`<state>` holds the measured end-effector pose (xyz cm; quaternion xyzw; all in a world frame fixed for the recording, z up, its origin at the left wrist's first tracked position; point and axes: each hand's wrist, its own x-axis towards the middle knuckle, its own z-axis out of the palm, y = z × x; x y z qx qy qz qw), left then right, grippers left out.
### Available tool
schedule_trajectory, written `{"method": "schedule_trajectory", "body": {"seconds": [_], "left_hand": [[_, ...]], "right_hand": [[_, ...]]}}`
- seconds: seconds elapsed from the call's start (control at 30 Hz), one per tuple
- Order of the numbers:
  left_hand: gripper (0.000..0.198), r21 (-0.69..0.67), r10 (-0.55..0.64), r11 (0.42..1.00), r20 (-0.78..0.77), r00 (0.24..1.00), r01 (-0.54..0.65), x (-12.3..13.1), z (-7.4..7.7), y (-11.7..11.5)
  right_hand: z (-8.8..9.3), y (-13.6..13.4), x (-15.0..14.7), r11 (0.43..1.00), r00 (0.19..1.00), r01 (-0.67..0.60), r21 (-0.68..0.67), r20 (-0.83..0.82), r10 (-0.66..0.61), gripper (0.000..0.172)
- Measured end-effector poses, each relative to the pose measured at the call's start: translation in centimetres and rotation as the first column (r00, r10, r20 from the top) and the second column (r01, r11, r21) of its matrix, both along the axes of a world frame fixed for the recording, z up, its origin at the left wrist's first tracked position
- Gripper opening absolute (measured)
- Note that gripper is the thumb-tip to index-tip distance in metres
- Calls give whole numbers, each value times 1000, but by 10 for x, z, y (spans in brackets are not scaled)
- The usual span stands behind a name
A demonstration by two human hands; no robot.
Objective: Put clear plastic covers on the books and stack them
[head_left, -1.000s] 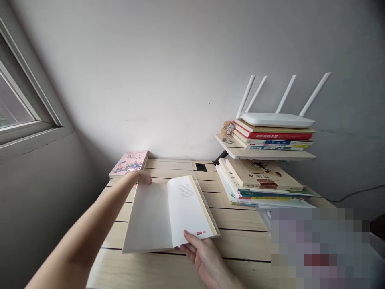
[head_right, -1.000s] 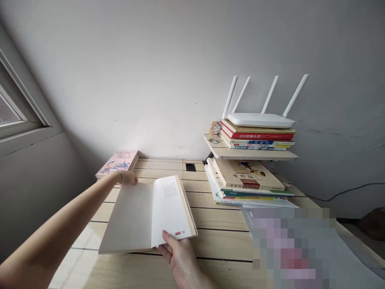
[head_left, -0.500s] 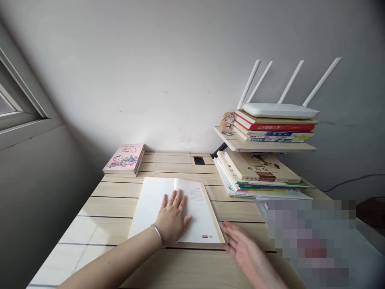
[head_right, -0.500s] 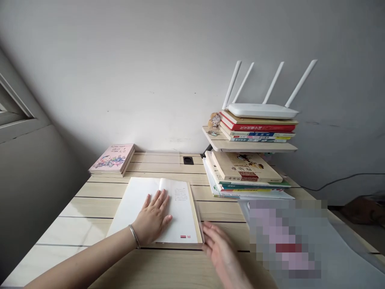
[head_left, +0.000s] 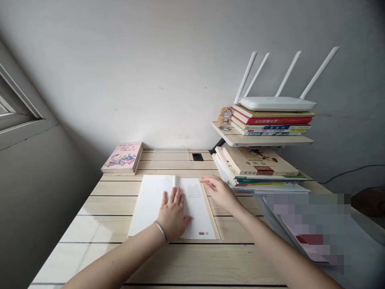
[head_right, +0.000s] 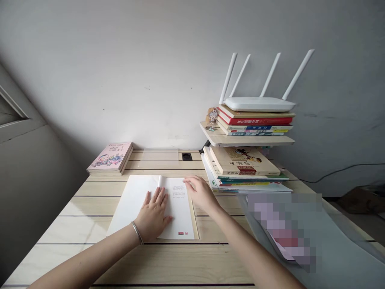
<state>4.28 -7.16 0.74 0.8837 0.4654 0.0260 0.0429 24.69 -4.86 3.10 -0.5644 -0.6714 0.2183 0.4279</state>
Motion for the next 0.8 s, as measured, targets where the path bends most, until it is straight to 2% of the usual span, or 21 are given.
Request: {"method": "schedule_trajectory", "body": {"seconds": [0.1,0.17,0.23,0.33,0.4,0.43,0.5,0.53,0.57,0.63,0.7,0.73,0.8], "left_hand": [[63,9,2,1000,12,1000,-2,1,1,0],[59,19,2,1000,40,999,-2,2,4,-2],[56,29,-14,1000,80,997,11,1,8,-6],[44,23,-28,999,178,984,24,-16,16,-14],[35,4,59,998,283,957,-63,-41,20,-18],[31,5,154,986,345,926,-166,-57,22,-19],[35,-32,360,922,439,823,-386,-90,23,-18],[39,-143,489,866,444,751,-479,-105,23,-15],[45,-307,620,784,424,660,-539,-117,23,-12],[58,-556,782,617,354,513,-557,-131,24,-4],[66,-674,843,515,285,457,-530,-131,28,3],[65,-689,849,497,261,459,-527,-128,30,7],[56,-672,835,514,248,492,-533,-119,34,12]], "right_hand": [[28,36,-36,977,960,-215,-1,185,211,22],[38,60,-65,948,905,-299,-105,284,317,29],[36,80,-90,912,823,-306,-273,405,398,43],[22,99,-110,877,758,-295,-379,466,456,59],[13,105,-112,863,741,-294,-411,473,477,62],[10,106,-110,857,734,-290,-426,476,485,62],[8,109,-107,846,724,-275,-456,480,495,62],[8,110,-106,839,721,-265,-474,480,499,61],[10,112,-106,831,718,-255,-494,479,505,61],[12,115,-108,812,716,-234,-535,470,516,62],[15,119,-111,793,718,-212,-570,460,523,62],[16,121,-112,785,719,-203,-585,456,525,61],[18,122,-113,771,719,-192,-608,448,532,54]]}}
